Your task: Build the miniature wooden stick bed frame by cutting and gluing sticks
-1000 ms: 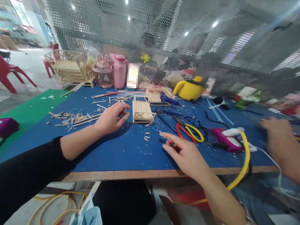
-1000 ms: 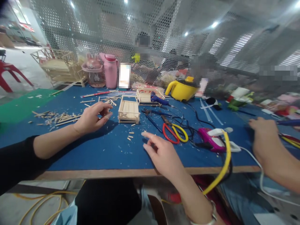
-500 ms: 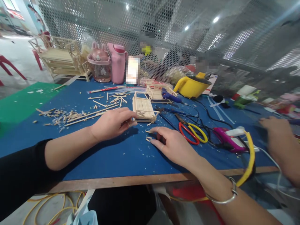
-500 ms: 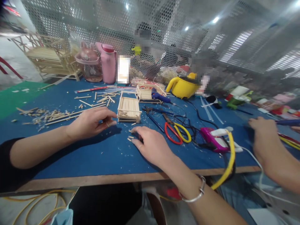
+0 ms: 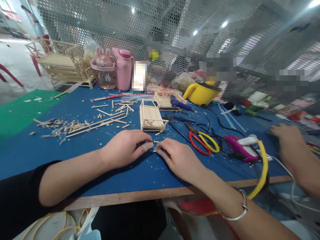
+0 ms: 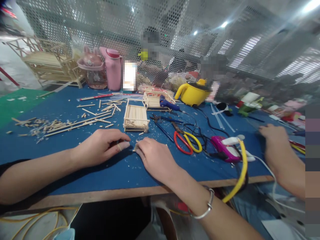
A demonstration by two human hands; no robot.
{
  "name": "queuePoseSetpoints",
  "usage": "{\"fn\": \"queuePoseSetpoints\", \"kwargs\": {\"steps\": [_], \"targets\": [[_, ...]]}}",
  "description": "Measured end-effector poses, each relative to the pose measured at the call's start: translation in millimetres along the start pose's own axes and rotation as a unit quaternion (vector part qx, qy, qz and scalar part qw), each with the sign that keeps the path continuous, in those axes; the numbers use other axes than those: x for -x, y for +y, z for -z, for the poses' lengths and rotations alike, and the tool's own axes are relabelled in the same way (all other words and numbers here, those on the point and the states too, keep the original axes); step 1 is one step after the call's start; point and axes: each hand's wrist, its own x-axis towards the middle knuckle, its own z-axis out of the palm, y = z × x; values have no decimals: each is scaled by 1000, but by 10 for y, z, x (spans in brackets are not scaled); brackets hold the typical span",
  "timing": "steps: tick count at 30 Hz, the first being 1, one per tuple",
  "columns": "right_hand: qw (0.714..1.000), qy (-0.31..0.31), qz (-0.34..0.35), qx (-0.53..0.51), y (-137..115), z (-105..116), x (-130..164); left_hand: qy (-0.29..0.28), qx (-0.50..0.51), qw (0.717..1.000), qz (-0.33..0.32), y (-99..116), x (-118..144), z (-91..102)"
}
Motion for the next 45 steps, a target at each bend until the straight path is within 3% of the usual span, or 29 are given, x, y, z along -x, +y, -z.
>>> {"fn": "queuePoseSetpoints", "kwargs": {"steps": [4, 12, 15, 19, 27, 30, 33, 38, 41, 43, 45], "targets": [[999, 17, -16, -45, 15, 61, 41, -51, 17, 997, 61, 156, 37, -89], [994, 32, 10, -104, -93, 88, 45, -51, 122, 987, 86, 216, 11, -89], [988, 56, -35, -141, 21, 132, 46, -57, 164, 978, 114, 198, 12, -92], [992, 42, -79, -89, 208, 190, 85, -64, 216, 963, 147, 195, -3, -108], [974, 132, 119, -144, 111, 137, -17, -64, 287, 942, 162, 265, -27, -102], [961, 205, 161, -93, 144, 165, -71, -57, 301, 940, 153, 278, -65, -105], [933, 271, 237, 28, 237, 239, -97, -63, 304, 938, 155, 275, -148, -129], [906, 261, 302, 142, 453, 390, -229, -74, 236, 954, 171, 250, -250, -88], [898, 275, 280, 198, 595, 410, -364, -9, 115, 979, 169, 203, -281, 59], [896, 276, 265, 223, 663, 371, -427, 77, 0, 992, 98, 139, -345, 163], [895, 281, 262, 227, 698, 305, -450, 85, -84, 993, 14, 55, -458, 226]]}}
